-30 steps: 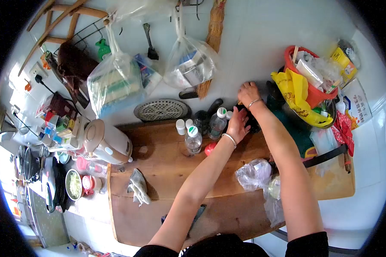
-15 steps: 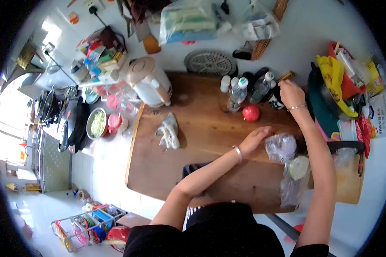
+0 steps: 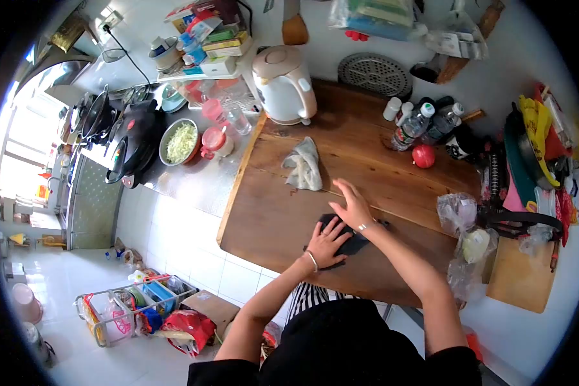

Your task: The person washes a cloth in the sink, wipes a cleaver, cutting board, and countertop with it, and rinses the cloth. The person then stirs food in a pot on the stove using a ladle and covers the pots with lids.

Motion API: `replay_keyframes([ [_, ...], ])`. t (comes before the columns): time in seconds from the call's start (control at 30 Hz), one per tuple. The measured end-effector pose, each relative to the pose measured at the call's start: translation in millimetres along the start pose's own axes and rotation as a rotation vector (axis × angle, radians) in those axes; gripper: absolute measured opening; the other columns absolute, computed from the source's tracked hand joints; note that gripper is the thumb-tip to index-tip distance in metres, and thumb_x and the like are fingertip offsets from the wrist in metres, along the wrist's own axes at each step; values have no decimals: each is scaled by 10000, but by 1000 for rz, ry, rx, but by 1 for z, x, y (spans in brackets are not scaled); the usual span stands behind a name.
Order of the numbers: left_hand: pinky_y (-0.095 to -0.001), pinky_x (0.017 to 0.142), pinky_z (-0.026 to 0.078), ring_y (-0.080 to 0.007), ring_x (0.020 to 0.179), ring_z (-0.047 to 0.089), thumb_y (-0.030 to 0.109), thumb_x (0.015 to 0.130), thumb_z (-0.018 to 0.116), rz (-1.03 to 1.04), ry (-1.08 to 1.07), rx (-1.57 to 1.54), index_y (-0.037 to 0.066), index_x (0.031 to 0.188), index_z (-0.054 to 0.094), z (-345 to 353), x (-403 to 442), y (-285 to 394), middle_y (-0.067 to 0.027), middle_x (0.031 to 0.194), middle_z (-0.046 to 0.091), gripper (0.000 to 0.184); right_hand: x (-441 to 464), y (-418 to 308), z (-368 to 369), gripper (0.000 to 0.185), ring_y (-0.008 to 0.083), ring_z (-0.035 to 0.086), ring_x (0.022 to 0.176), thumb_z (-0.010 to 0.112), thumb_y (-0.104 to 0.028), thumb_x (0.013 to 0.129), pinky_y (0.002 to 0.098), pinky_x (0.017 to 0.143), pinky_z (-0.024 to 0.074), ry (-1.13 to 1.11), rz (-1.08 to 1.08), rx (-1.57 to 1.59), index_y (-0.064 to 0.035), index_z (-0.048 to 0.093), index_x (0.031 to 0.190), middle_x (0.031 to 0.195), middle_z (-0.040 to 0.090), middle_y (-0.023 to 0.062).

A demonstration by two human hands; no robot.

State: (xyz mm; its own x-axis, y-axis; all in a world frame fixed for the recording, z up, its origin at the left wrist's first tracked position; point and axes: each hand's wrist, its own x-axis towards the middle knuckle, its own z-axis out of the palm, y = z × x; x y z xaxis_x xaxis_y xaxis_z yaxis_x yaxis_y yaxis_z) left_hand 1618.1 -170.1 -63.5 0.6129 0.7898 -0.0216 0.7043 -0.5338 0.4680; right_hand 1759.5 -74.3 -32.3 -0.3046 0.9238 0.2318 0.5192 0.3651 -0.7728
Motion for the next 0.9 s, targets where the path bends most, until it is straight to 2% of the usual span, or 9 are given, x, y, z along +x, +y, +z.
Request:
replay_keyframes([
  [0.17,-486,989,323,-279,1164,458,117,666,619,160,217,-165,98,1018,579,16,-7,-16,-90,1189,535,356,78,5,88,795,372,411,1214,721,-322,711,411,943,414,53,329,-232,-177,310,1376,1358,367,201],
  [0.2,-420,925,396,-282,1000,536,40,635,584,186,323,-192,75,895,569,13,-12,-15,-85,1015,587,263,86,19,103,641,363,488,1135,682,-249,706,409,902,442,124,253,-349,-165,442,1295,1275,471,195],
  [0.3,-366,849,440,-279,934,565,25,669,559,124,235,-276,77,869,576,10,-44,-25,-90,938,603,208,107,28,100,453,357,570,1001,619,-164,697,414,838,474,-56,415,-197,-151,575,1147,1108,590,187],
  [0.43,-375,796,460,-320,891,573,-48,604,529,-21,459,-498,66,832,573,-39,-87,-38,-125,896,604,259,118,33,60,392,376,612,838,578,-114,701,437,734,495,213,292,-260,-153,594,1090,921,642,177],
  [0.47,-381,799,460,-325,891,576,-63,589,514,-59,514,-496,56,823,571,-52,-98,-46,-127,891,606,269,121,24,41,447,361,600,900,586,-111,717,429,774,485,103,428,-258,-179,550,1157,984,634,169],
  [0.5,-388,802,461,-329,891,578,-77,574,499,-99,571,-492,47,814,569,-66,-108,-56,-129,887,608,279,118,52,41,463,335,570,994,582,-83,733,418,830,462,284,152,-571,-157,520,1187,1059,611,140],
  [0.57,-381,821,459,-318,907,585,-119,570,453,-185,710,-474,25,809,564,-95,-128,-79,-142,883,606,300,111,1,23,421,325,522,1078,576,-54,740,409,880,438,375,48,-695,-108,534,1155,1172,546,125],
  [0.77,-398,940,403,-333,1045,532,-166,646,369,-410,892,-561,9,958,523,-104,-125,-196,-188,1074,565,389,62,-91,115,510,357,433,1210,644,-166,776,420,991,383,-152,-205,57,-112,490,1259,1371,384,182],
  [0.9,-562,1042,220,-344,1325,286,138,820,511,-311,355,70,92,1160,530,-103,-57,-229,-90,1384,418,344,76,-84,177,595,397,334,1273,646,-294,790,435,1050,310,-253,-192,-123,-96,413,1301,1375,340,247],
])
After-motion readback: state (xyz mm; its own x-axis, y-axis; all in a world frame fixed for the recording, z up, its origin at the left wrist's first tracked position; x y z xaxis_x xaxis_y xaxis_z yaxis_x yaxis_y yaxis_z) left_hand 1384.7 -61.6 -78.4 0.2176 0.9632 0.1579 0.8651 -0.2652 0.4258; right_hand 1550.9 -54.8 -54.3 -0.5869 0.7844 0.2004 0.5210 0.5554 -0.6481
